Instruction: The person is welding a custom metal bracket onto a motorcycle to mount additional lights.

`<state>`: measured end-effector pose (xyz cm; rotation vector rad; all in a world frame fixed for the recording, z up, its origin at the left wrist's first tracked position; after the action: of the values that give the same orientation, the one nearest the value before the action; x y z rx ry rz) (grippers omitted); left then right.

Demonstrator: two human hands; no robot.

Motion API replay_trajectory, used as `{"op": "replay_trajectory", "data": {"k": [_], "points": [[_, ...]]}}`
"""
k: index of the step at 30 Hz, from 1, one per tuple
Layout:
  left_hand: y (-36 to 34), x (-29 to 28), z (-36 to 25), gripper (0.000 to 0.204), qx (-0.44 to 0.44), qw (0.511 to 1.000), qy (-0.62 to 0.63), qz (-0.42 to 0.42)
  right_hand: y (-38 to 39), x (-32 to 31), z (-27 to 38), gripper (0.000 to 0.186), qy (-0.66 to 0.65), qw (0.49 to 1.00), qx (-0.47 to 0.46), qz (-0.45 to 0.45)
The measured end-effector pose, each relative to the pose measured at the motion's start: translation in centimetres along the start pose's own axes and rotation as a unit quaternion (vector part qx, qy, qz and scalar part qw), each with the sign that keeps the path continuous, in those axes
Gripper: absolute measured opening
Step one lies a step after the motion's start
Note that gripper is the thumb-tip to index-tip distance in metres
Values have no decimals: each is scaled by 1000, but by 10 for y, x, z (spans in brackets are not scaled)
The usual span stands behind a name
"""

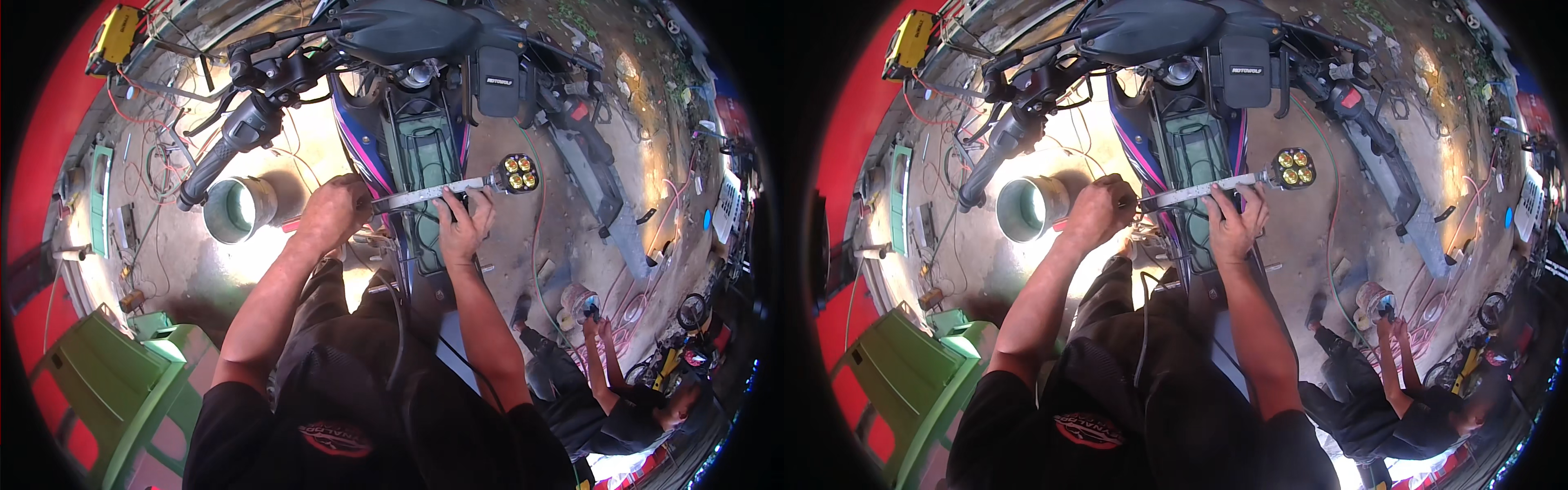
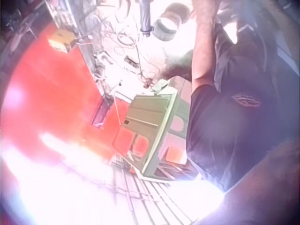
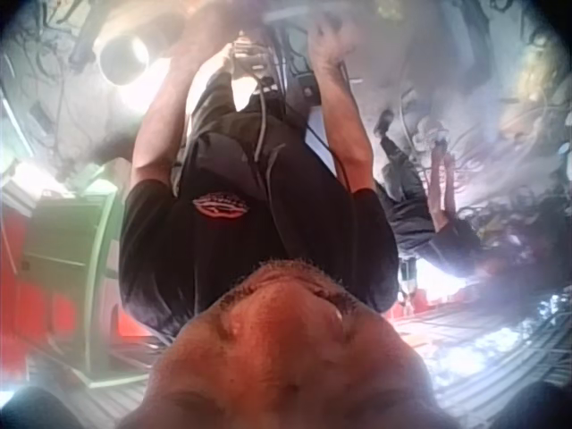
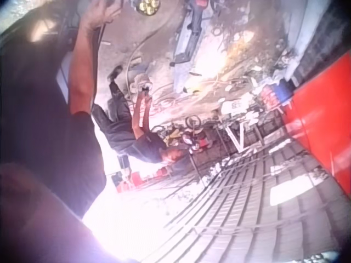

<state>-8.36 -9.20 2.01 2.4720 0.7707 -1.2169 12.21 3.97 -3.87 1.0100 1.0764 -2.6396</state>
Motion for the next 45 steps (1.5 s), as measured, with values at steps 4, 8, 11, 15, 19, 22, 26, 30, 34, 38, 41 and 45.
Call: {"op": "replay_trajectory", "data": {"k": [4,8,11,15,19,22,26,30,34,38,41,45], "points": [[-1,0,0,11,3,1000,4,0,0,0,-1,33,1,1000,-2,-2],[-1,2,3,11,-9,1000,-4,12,0,-1,1,34,3,1000,-8,-3],[-1,1,3,11,-2,1000,-5,7,0,-1,2,35,-1,1000,-5,-4],[-1,2,5,10,12,1000,4,6,0,0,1,35,-4,1000,-7,-4],[-1,3,5,8,20,1000,14,3,1,0,-1,36,7,1000,-9,-2],[0,2,4,8,26,1000,14,3,0,-1,2,36,14,1000,-10,-8],[0,3,6,9,18,1000,10,12,-1,-1,2,36,19,1000,-15,-5],[-1,3,4,10,8,1000,5,13,0,0,0,36,18,1000,-17,-6],[-2,-2,0,11,1,1000,22,7,-1,-1,1,35,11,1000,-14,-4],[-3,-13,2,18,-71,996,55,16,0,-1,-1,33,9,1000,-6,-13],[7,-21,35,18,-205,966,148,-58,0,-2,0,33,17,1000,-1,-12],[25,-33,54,39,-267,948,151,-84,-1,-1,0,33,10,1000,5,-8]]}}
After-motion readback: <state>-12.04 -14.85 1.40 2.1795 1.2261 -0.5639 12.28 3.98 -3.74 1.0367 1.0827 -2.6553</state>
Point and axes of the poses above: each hand's wrist, its own y-axis away from the middle knuckle, its own x-axis out of the palm, z = x × y, the point moved 5 cm from there along -y, towards the middle knuckle, and after that the axes turned 15 degrees about -z, right-handed, at the moved point
